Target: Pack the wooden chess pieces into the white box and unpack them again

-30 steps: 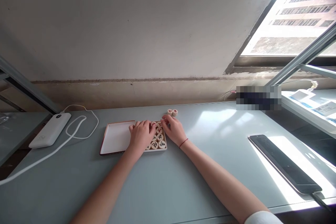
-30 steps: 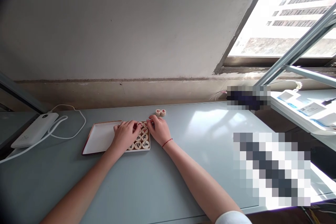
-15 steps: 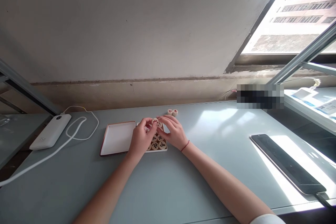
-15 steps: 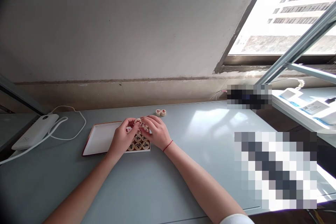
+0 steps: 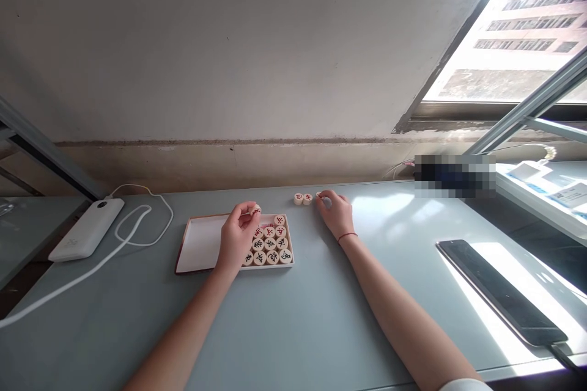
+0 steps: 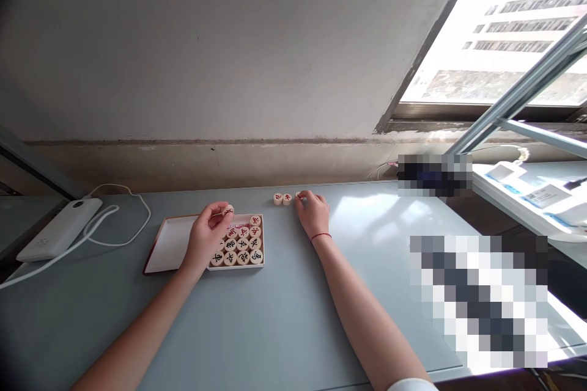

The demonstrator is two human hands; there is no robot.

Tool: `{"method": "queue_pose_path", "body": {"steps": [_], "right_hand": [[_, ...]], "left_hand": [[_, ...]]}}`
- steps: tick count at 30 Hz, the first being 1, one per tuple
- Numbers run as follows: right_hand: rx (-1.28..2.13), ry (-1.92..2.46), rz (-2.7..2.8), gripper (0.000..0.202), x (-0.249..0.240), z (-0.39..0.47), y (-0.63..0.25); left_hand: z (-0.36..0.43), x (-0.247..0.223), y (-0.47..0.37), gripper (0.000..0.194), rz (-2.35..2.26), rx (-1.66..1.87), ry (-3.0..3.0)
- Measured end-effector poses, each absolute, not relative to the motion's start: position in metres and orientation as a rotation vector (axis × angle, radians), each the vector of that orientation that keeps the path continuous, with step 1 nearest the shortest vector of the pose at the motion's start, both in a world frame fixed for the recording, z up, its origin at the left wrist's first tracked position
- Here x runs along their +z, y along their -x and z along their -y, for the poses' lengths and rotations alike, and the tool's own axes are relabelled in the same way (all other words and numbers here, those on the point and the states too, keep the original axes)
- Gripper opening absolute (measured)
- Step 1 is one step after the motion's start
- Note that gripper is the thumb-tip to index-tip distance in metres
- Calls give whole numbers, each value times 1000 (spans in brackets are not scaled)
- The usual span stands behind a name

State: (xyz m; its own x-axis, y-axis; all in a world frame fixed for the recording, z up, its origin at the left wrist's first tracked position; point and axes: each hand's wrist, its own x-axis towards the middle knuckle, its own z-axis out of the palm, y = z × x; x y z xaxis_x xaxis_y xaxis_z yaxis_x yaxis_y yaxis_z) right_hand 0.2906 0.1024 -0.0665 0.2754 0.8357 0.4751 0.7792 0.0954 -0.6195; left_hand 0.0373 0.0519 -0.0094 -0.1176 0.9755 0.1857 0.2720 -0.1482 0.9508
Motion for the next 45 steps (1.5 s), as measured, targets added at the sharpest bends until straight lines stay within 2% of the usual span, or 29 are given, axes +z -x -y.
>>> {"method": "queue_pose_path", "body": {"steps": [5, 11, 15, 19, 22, 25, 28, 35, 45], "right_hand": [[105, 1704, 1555, 12, -68, -100, -288], [44, 1540, 1584, 16, -37, -82, -262], [345, 1113, 1820, 15, -20, -53, -219], [559, 1065, 1748, 11, -16, -36, -192], [576, 1018, 1706, 10, -18, -45, -201], [386, 1127, 1618, 16, -25, -66, -234], [198, 1471, 1571, 17, -38, -87, -272], [186, 1645, 1636, 14, -65, -102, -301], [150, 1707, 1691, 21, -70, -103, -300]], "left_hand": [[-50, -11, -41, 27, -1427, 1258, -1523], [-46, -12, -43, 24, -1404, 1228, -1794], [-40, -15, -45, 19, -1377, 1222, -2090], [-37, -16, -47, 18, -1335, 1203, -2294], [-38, -17, -48, 22, -1324, 1216, -2399], [-39, -18, -48, 32, -1344, 1234, -2520], [-40, -19, -47, 36, -1371, 1228, -2510], [-41, -20, -43, 36, -1394, 1179, -2453], [-42, -21, -44, 32, -1400, 1165, -2456]]}}
